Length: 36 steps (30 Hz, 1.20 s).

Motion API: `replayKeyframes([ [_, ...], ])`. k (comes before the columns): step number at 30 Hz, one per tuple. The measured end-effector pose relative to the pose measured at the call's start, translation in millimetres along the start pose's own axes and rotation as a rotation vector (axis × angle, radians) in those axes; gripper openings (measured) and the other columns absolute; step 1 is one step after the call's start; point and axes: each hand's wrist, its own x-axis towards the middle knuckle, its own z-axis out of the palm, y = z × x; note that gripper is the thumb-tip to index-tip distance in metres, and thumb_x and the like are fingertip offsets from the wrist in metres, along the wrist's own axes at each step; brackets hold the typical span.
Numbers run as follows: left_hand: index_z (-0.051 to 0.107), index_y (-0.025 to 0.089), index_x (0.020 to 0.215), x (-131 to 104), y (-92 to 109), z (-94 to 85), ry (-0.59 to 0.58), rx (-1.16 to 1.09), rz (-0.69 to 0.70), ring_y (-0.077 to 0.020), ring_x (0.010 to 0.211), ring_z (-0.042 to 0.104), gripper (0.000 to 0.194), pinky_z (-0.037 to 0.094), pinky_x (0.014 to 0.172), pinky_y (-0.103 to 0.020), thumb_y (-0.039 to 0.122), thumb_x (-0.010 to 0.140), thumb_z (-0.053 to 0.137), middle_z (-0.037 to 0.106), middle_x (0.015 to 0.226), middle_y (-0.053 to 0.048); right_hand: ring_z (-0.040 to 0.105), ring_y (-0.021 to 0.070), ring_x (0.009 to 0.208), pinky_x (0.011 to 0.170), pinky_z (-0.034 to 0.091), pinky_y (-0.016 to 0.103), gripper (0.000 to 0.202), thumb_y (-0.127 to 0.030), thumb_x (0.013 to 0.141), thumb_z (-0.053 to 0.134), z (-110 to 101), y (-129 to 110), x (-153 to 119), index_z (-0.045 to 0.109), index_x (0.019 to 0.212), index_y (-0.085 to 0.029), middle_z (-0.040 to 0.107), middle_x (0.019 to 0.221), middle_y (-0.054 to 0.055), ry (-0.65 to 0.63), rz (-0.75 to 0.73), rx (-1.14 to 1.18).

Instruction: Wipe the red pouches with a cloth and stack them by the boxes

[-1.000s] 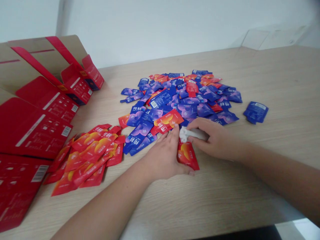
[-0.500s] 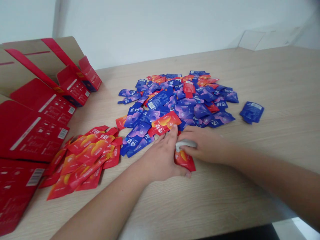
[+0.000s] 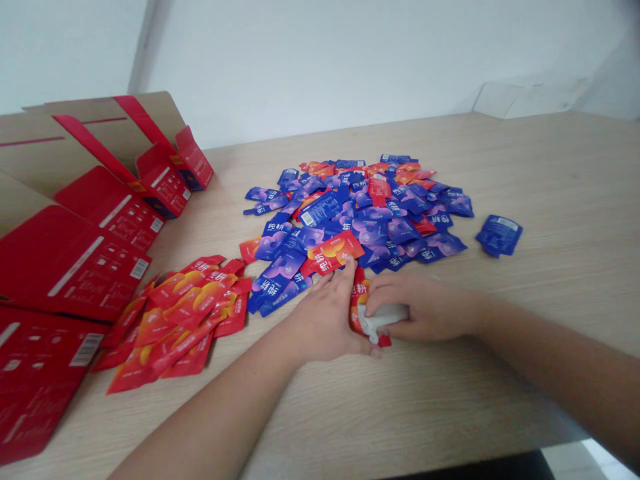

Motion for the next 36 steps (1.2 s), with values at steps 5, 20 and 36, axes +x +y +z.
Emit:
replayKeyframes([
  [5,0.0,0.018,0.176,-1,-2,2.6,0.036,-0.056,0.027,-0.0472,0.164,0.024,0.16,0.03,0.13,-0.064,0.061,0.061,0.102,0.018,0.178,-0.028,0.073,0.0252,0.103,0.088,0.059,0.037,0.016,-0.016,0.088,0.074,2,-5,4,0.073,0.096,-0.031,0.076,0.11,0.001,-0.008,0.033,-0.036],
  [20,0.007,0.006,0.174,-8,10,6.0,0.018,0.111,0.057,-0.0455,0.167,0.006,0.15,0.017,0.134,-0.063,0.08,0.071,0.087,0.006,0.178,-0.031,0.07,0.0282,0.105,0.093,0.056,0.044,0.016,-0.033,0.098,0.066,15,42,24,0.068,0.111,-0.023,0.073,0.113,0.009,0.424,0.28,-0.281],
  [36,0.052,0.022,0.149,-25,50,6.1,0.095,0.363,-0.014,-0.0333,0.111,0.078,0.048,0.067,0.091,-0.049,0.015,0.101,0.052,0.035,0.174,-0.023,0.07,0.0254,0.092,0.083,0.054,0.04,0.01,-0.034,0.096,0.069,6,33,17,0.067,0.102,-0.026,0.075,0.1,0.004,0.721,0.345,-0.109],
])
